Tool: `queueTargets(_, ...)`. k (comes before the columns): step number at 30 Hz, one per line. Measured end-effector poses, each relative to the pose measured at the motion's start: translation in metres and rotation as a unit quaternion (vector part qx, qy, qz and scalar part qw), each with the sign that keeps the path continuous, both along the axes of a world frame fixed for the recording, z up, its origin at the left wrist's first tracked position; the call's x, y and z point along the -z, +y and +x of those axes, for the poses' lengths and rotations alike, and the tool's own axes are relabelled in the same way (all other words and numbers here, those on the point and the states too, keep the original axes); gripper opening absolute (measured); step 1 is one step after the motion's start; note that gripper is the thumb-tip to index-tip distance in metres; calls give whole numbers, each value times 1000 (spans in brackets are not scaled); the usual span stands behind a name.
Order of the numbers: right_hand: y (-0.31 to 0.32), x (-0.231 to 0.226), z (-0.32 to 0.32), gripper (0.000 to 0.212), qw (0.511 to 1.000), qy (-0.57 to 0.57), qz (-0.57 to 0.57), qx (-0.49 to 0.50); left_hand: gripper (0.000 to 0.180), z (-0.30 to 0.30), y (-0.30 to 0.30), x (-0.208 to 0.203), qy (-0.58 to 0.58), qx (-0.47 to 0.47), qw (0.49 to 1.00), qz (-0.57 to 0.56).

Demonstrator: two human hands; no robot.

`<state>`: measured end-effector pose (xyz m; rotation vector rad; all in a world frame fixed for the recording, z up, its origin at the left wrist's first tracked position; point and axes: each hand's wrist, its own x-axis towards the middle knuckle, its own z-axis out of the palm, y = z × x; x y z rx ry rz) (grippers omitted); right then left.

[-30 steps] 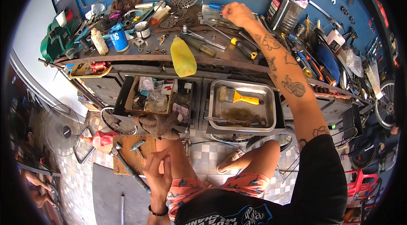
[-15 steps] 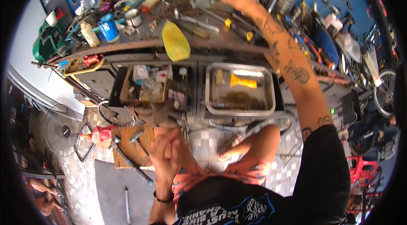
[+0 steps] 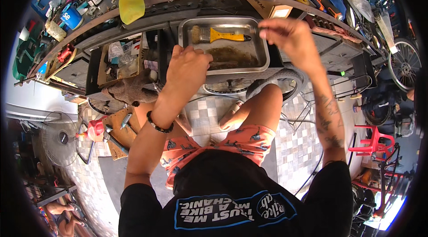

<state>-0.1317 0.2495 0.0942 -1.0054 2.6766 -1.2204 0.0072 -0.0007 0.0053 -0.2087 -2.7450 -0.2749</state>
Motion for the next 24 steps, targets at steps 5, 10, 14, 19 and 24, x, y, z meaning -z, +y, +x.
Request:
queueTargets(5, 22, 67, 2, 24, 999, 31, 20, -1, 16, 14, 0, 4, 54, -72, 996, 13)
queueTargets(10, 13, 86, 11, 27, 995, 87, 44, 5, 18, 26, 27, 6, 49, -153, 987, 20)
queueTargets(14, 4, 90, 18, 25, 996, 53, 53, 40, 18, 22, 64, 6, 31, -173, 966, 192)
queueTargets(19, -1, 89, 24, 30, 993, 66, 72, 69, 20, 14, 85, 11, -8, -183, 964, 194)
queueTargets(24, -4, 89, 26, 40, 985, 99, 102, 98, 21, 15, 88, 10, 30, -192, 964, 179)
